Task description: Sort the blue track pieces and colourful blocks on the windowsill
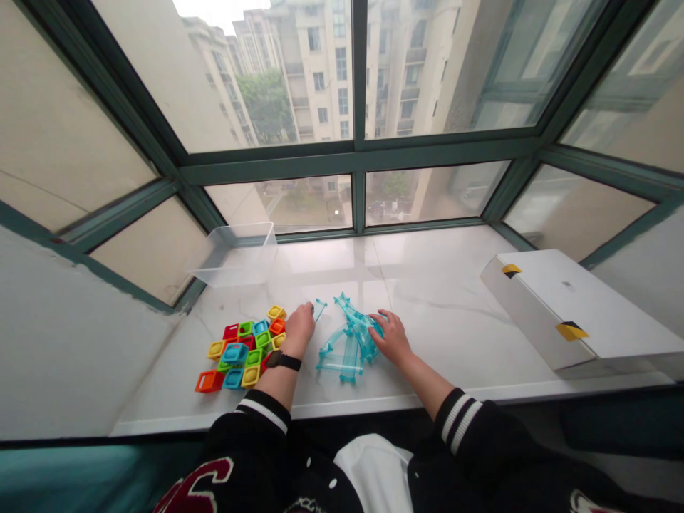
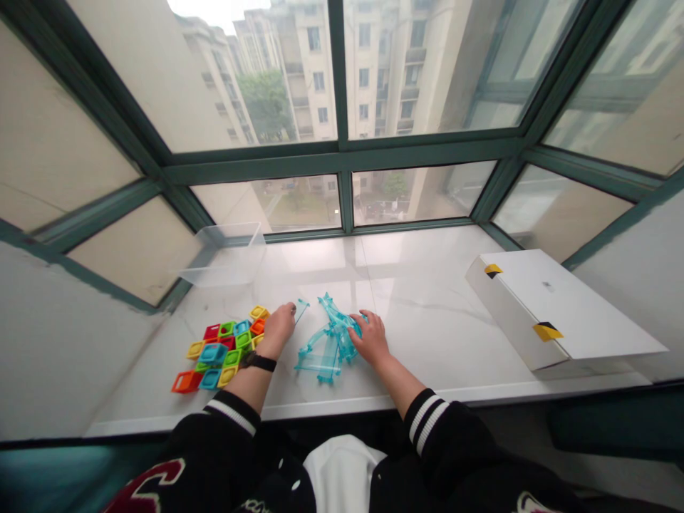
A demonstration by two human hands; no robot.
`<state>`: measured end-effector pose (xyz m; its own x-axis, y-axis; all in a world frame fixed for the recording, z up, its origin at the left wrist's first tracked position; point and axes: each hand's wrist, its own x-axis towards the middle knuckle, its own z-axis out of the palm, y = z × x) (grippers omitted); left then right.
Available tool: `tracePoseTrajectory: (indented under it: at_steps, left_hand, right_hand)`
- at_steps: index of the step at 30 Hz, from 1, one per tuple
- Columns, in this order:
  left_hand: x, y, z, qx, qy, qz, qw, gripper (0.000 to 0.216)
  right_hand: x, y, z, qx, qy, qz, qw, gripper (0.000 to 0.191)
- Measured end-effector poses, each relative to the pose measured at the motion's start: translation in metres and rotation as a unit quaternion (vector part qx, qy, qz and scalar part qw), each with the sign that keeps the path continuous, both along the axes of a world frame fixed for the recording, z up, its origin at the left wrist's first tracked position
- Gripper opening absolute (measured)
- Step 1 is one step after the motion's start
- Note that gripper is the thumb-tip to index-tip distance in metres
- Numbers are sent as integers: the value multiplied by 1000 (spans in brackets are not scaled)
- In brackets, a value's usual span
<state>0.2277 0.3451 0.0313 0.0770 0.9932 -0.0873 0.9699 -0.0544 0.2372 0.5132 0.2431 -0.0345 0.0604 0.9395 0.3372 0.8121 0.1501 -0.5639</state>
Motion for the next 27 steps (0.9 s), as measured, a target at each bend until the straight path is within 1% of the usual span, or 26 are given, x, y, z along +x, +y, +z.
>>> tracePoseTrajectory:
  at_steps: [3, 5, 7, 10, 13, 15, 17, 18, 21, 22, 24, 27]
  left_hand:
    - [10, 9, 12, 13, -11, 27, 999, 41]
    - [20, 7, 14, 1, -19, 30, 999, 47]
    - [31, -2, 12, -16, -27, 23, 999, 57]
    - [48, -23, 2, -40, -31, 8, 999, 65]
    - [57, -38, -4, -48, -29, -9, 998, 64]
    - [55, -41, -5, -43, -25, -13, 999, 60]
    - [51, -37, -6, -19, -28, -12, 999, 56]
    - [49, -34, -7, 8, -38, -21, 999, 54]
    - [49, -20, -17, 95, -84, -88, 988, 48]
    - [50, -16, -22, 106, -98, -112, 983, 47]
    - [55, -9, -32, 88, -115, -133, 981, 45]
    - [60, -5, -43, 55, -131, -130, 981, 43]
  right_hand:
    - [0, -1, 0, -2, -1, -1, 1000, 38]
    - [0, -1, 0, -2, -1, -2, 1000, 39]
    - [0, -1, 0, -1, 0, 2, 1000, 39]
    - [0, -1, -1, 3, 6, 7, 1000, 38]
    - [1, 0, -2, 6, 14, 10, 1000, 38]
    - [1, 0, -2, 3, 19, 10, 1000, 39]
    - [1, 1, -2, 0, 24, 10, 1000, 39]
    - [1, 1, -2, 0, 26, 10, 1000, 39]
    - [1, 1, -1, 4, 29, 7, 1000, 39]
    - [1, 1, -1, 6, 28, 7, 1000, 39]
    - [2, 1, -1, 7, 25, 11, 1000, 40]
    - [3, 0, 0, 4, 19, 23, 1000, 44]
